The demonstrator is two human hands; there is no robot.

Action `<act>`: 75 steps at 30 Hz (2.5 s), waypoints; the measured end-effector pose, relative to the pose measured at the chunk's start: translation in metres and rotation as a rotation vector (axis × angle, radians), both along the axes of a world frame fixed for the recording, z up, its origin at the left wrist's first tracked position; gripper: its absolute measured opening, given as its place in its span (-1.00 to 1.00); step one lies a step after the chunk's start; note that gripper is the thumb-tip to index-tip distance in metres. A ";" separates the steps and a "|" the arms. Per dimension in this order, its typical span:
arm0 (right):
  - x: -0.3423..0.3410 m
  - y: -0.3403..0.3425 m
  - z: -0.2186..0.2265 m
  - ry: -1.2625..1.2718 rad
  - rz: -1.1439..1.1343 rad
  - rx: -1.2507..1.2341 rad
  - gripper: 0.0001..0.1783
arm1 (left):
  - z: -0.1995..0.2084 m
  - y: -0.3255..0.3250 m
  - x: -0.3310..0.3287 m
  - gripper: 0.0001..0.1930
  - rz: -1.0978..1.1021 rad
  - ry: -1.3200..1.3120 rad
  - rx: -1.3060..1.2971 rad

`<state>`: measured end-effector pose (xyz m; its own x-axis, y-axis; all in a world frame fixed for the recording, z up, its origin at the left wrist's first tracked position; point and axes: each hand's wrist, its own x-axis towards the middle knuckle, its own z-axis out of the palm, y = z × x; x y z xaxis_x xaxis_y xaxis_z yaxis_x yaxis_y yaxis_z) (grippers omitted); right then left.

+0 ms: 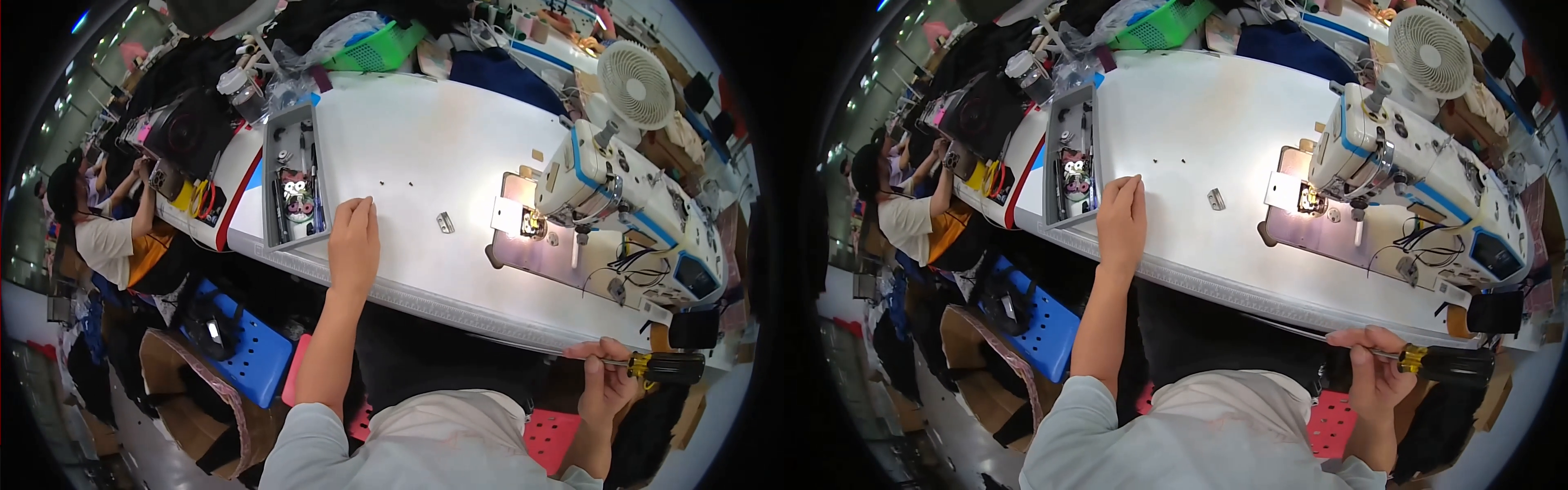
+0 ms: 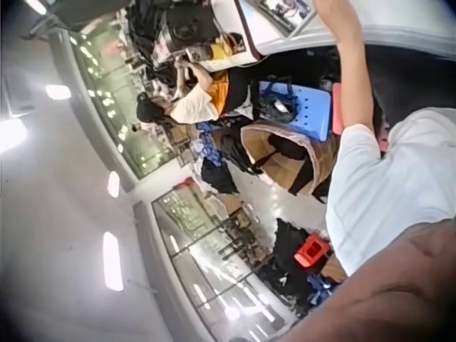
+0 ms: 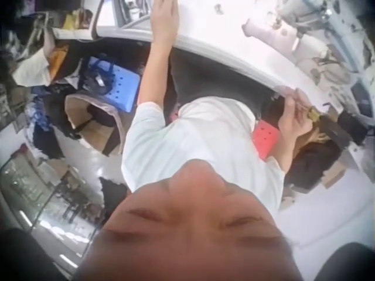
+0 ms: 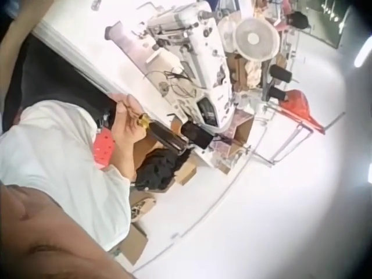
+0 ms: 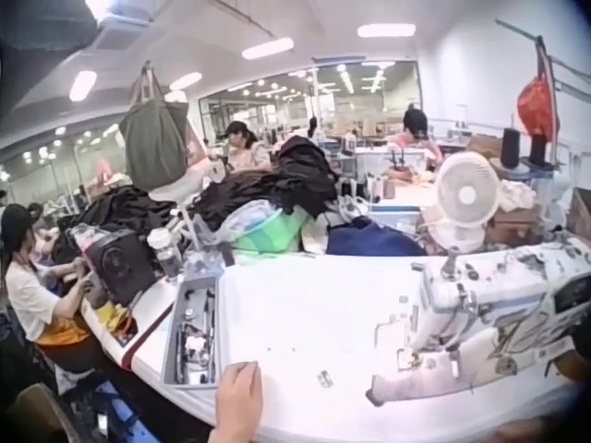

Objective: Using a screwdriver to adjust and repair components of an industrial sewing machine.

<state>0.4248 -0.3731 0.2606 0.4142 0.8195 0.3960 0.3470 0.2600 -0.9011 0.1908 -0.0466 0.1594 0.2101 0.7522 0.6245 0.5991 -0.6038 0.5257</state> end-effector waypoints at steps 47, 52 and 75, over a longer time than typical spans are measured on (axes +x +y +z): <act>-0.027 0.185 -0.047 0.115 -0.076 0.299 -0.61 | 0.012 0.028 -0.003 -0.40 -0.178 0.306 -0.272; -0.030 0.182 -0.049 0.147 -0.059 0.279 -0.64 | 0.008 0.029 -0.005 -0.40 -0.178 0.325 -0.265; -0.030 0.190 -0.043 0.147 0.027 0.236 -0.68 | 0.010 0.026 -0.003 -0.41 -0.164 0.344 -0.250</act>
